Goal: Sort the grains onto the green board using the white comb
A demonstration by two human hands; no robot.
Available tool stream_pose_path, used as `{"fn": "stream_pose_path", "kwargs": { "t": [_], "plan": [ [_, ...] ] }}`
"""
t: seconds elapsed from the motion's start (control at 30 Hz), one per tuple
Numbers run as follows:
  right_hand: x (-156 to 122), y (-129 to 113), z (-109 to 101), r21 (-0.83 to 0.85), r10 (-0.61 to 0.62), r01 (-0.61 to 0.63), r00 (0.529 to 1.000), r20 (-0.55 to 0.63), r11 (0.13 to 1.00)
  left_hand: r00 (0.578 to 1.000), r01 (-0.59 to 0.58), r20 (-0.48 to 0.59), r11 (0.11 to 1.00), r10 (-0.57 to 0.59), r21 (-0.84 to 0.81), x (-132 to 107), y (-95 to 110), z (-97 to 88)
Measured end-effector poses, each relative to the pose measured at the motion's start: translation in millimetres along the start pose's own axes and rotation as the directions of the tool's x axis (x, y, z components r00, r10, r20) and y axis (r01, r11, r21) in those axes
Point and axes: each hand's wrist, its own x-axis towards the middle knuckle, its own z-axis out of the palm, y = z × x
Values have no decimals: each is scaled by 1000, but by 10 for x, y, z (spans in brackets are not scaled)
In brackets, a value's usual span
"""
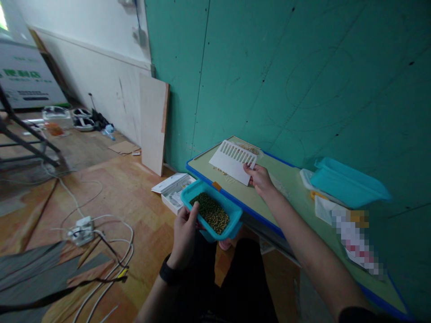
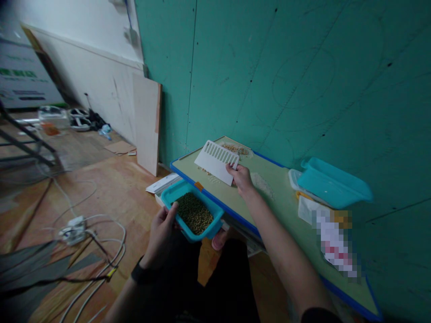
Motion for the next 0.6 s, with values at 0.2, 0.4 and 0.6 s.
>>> {"fn": "stream_pose_path", "kwargs": {
  "t": [0.2, 0.4, 0.6],
  "plan": [
    [-40, -4, -8, 20, 18, -19, 999, 38, 1000, 1000, 9, -16, 999, -9, -31, 14, -3, -17],
    [-104, -17, -8, 35, 28, -30, 998, 60, 999, 998, 5, -55, 999, -7, -48, 39, -17, -41],
    [-210, -15, -35, 25, 28, -29, 997, 66, 999, 999, 12, -49, 999, -15, -48, 37, 15, -32]
  ]
}}
